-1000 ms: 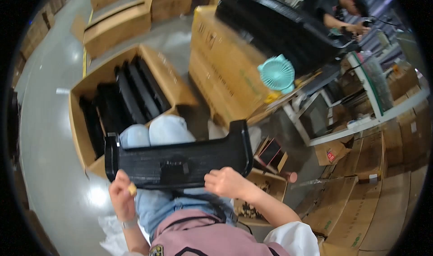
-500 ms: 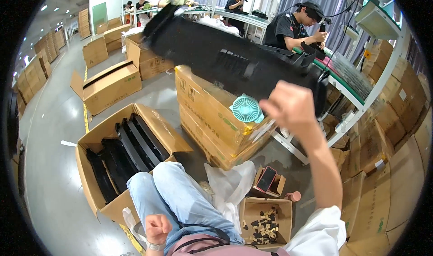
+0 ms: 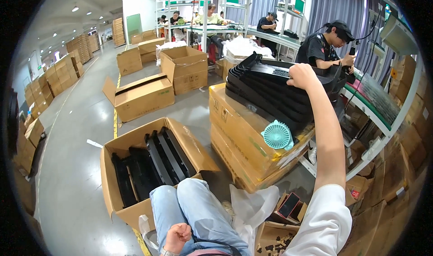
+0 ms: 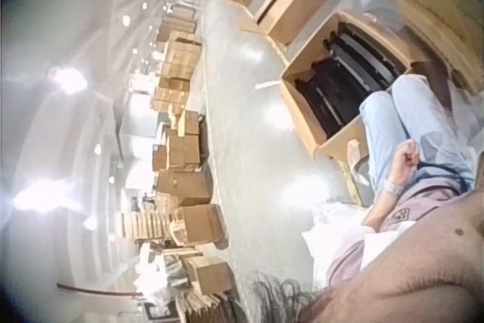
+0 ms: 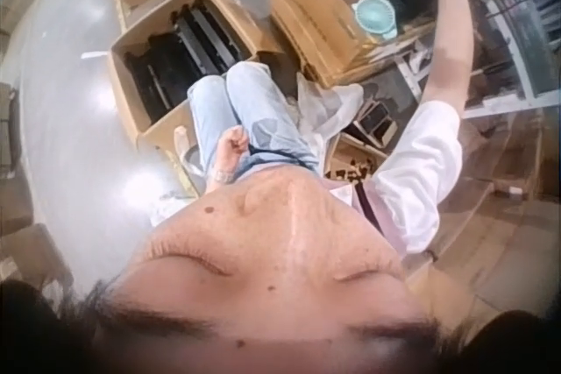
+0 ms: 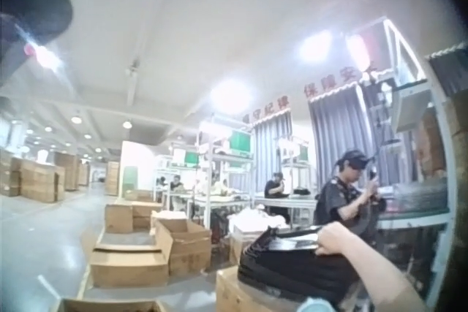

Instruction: Assembling small adhesive pads onto black plastic panels and stacking the finished parts in a warehouse.

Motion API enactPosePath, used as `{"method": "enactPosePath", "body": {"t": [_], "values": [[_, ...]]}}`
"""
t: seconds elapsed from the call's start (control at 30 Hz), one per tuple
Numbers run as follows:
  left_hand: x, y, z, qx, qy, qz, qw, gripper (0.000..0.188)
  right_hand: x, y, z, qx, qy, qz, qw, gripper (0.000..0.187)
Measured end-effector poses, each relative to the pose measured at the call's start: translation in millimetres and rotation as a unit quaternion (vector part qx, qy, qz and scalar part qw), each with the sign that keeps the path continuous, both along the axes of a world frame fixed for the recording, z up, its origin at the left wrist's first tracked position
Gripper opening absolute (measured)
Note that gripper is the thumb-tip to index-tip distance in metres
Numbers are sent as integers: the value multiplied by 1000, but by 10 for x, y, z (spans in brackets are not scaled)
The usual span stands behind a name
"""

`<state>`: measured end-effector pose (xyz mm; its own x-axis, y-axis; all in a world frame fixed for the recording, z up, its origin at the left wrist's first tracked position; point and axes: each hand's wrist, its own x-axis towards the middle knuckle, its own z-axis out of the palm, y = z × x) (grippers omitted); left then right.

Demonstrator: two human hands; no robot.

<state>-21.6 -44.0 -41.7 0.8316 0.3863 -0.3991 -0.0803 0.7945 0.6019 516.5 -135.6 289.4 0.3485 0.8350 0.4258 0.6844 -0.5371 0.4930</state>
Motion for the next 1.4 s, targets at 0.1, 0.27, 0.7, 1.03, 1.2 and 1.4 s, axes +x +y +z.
{"method": "enactPosePath", "body": {"t": [0.1,0.27,0.7,1.03,1.2,1.4], "values": [[30,71,-89,14,21,-6,1000,18,31,184,-30,7,58,11,998,41],[182,99,-185,23,44,-32,998,14,128,110,-82,109,27,48,992,32],[206,594,-271,58,93,-30,994,34,-2333,671,-1954,94,540,283,787,8],[971,2345,-725,287,213,99,929,18,-3084,474,-3494,218,960,-3,178,22],[1286,3312,-1873,508,405,151,745,31,-3243,354,-3577,256,956,-18,143,23],[1618,3745,-2225,501,575,37,646,47,-3035,150,-3745,310,950,22,19,21]]}}
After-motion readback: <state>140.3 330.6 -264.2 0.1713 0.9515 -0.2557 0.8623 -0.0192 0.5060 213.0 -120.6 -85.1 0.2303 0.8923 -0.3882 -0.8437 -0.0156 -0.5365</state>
